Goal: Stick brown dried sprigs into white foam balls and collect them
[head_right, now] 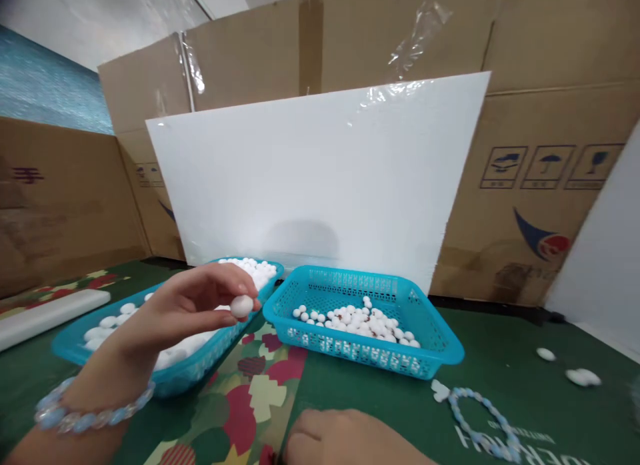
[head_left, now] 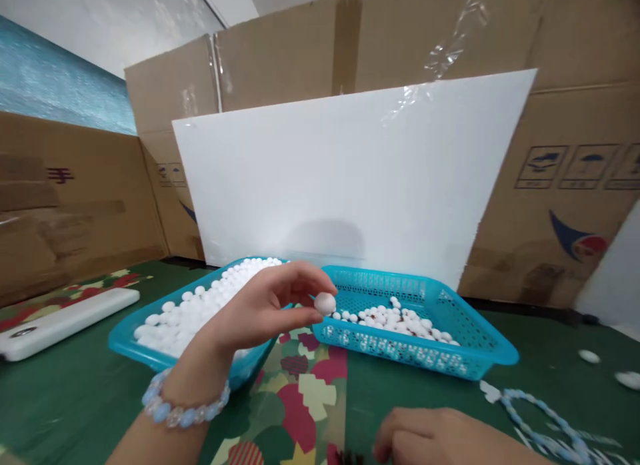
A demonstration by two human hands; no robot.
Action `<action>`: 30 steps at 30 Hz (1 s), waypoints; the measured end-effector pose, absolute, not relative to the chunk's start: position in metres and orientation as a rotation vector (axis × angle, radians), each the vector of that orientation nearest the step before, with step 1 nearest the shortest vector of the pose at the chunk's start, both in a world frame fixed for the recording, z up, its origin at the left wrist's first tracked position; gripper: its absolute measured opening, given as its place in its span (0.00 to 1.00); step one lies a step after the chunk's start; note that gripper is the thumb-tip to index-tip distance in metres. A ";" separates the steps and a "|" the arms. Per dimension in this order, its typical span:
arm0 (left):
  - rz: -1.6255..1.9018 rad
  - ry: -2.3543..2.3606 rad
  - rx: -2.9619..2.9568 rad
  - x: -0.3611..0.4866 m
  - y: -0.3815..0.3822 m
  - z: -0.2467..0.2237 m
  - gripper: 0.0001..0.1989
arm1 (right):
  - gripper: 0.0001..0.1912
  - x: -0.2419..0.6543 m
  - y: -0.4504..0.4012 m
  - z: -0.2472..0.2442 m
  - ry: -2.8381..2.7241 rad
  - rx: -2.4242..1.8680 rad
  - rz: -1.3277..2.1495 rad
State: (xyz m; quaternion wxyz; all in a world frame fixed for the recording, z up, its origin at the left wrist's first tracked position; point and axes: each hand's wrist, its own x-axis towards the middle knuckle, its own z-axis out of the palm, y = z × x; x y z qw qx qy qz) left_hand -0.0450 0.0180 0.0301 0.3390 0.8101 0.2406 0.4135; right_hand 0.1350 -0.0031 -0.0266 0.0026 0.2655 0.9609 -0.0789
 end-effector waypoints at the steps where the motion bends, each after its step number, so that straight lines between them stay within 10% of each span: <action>1: 1.054 0.616 2.113 -0.044 0.018 0.030 0.07 | 0.04 0.137 -0.003 -0.024 3.040 0.817 -0.310; 30: 0.920 0.415 1.615 -0.008 0.011 0.012 0.10 | 0.18 0.152 -0.016 -0.004 3.827 0.830 -2.063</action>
